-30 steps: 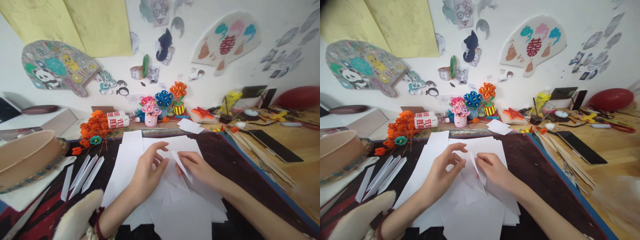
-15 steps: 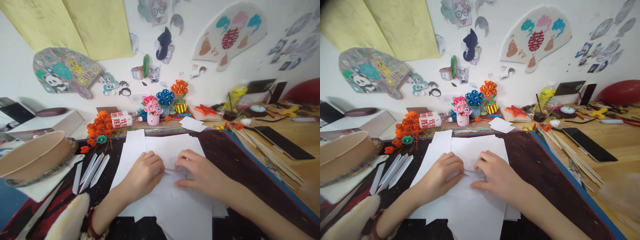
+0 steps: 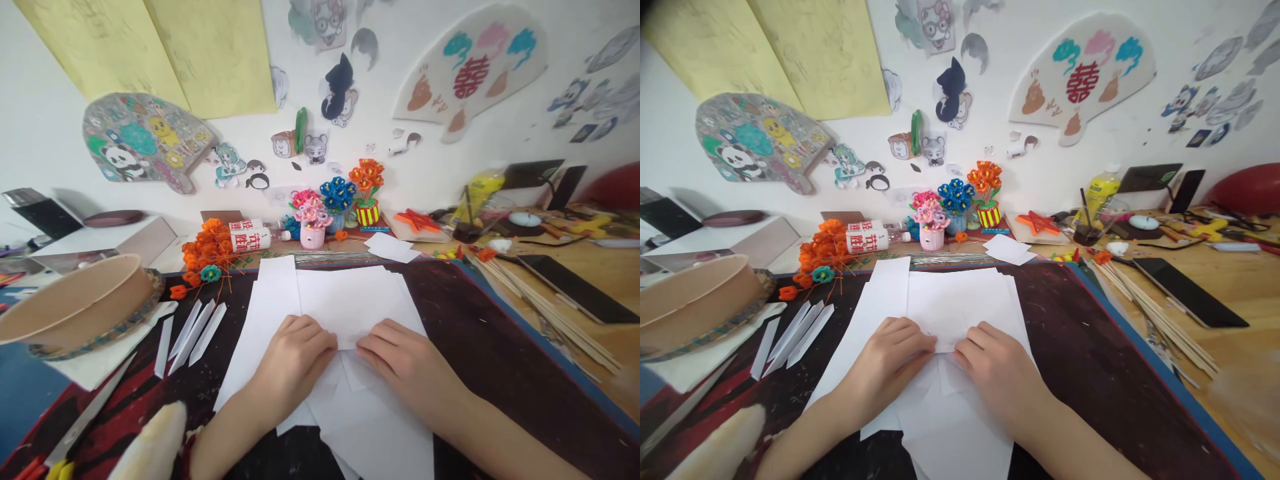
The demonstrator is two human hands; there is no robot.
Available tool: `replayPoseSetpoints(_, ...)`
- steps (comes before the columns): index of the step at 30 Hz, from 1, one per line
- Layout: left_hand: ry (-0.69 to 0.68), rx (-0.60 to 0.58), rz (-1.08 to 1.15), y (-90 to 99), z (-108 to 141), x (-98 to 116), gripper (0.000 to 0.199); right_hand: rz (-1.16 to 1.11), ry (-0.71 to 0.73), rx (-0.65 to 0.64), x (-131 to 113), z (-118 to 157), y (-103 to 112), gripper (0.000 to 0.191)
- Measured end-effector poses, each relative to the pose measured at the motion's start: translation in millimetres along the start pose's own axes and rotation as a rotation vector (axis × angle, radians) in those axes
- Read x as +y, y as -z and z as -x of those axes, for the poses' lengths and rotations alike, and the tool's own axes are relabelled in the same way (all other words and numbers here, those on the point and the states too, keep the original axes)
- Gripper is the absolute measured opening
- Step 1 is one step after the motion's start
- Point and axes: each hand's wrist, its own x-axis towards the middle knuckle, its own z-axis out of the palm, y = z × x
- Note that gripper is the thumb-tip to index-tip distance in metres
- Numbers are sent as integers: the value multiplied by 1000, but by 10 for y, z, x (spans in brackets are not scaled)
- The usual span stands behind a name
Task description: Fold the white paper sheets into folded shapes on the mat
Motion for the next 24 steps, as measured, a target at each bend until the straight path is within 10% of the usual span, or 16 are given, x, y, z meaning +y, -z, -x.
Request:
replayPoseSetpoints(9, 276, 66, 159, -86, -74, 23, 12, -214, -306, 3, 23, 3, -36, 18)
replayPoseSetpoints(24, 344, 24, 53, -184, -137, -8, 15, -346, -559, -48, 83, -74, -39, 18)
